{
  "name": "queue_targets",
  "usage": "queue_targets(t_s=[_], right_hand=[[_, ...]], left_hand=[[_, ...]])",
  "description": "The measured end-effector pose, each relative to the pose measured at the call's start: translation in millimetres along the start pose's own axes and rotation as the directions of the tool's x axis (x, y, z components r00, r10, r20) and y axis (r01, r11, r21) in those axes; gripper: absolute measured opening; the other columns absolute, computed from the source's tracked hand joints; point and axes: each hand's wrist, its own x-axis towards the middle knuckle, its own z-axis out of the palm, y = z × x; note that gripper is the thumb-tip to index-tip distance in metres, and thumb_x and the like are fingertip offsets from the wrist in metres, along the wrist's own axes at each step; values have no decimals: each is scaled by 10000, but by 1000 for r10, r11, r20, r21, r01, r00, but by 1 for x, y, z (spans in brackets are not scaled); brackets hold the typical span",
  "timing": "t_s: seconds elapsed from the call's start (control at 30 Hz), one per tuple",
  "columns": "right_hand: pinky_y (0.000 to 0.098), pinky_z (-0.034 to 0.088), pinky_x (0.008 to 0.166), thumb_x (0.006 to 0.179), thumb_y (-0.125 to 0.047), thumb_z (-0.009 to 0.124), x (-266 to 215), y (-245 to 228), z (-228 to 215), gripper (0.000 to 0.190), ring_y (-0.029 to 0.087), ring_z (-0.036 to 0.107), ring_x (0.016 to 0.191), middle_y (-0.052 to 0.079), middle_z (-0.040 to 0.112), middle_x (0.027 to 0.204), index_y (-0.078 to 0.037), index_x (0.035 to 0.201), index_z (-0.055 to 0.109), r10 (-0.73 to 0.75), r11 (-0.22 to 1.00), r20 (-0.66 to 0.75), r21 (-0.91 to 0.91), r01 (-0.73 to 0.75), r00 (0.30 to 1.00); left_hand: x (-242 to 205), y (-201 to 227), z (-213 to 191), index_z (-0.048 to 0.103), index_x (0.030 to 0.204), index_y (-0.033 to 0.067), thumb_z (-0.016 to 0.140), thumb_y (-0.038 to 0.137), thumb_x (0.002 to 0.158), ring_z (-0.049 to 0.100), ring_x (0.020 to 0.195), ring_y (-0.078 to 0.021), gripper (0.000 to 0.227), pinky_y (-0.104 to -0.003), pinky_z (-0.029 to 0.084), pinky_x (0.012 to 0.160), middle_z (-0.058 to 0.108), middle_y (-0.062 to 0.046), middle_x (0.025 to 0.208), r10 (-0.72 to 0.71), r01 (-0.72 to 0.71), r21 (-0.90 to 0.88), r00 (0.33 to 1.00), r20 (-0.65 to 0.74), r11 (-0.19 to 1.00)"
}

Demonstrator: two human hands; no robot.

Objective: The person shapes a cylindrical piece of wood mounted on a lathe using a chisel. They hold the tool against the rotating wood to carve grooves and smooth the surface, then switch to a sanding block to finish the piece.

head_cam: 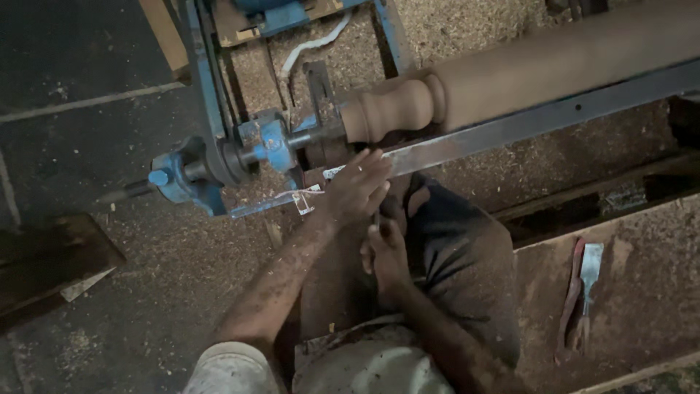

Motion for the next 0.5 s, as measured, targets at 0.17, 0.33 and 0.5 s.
queue_targets(t_s=[0.17, 0.33, 0.5], right_hand=[[296, 444, 442, 1073, -266, 453, 3, 11, 21, 243, 130, 528, 518, 45, 583, 780, -52, 1026, 555, -70, 997, -46, -45, 68, 996], [275, 403, 445, 1075, -265, 426, -4, -3, 40, 215, 101, 477, 530, 9, 531, 762, -84, 1033, 536, -70, 997, -30, 40, 72, 997], [269, 394, 453, 1101, -268, 422, -2, -12, 47, 237, 101, 453, 538, 2, 496, 741, -69, 1018, 520, -51, 999, -46, 12, 51, 998]], left_hand=[[-9, -2, -2, 665, 1217, -34, 620, 167, 1004, 605, 1301, -380, 296, -469, 442, 1185, 687, -192, 1266, -11, 13, -38, 999, 31, 999], [-9, -7, 2, 675, 1196, -33, 629, 160, 996, 610, 1295, -374, 281, -462, 457, 1180, 693, -196, 1240, -80, 79, -75, 997, -8, 994], [-7, -8, 3, 671, 1195, -43, 638, 138, 994, 615, 1292, -372, 273, -452, 469, 1173, 692, -198, 1238, -76, 74, -50, 997, -25, 996]])
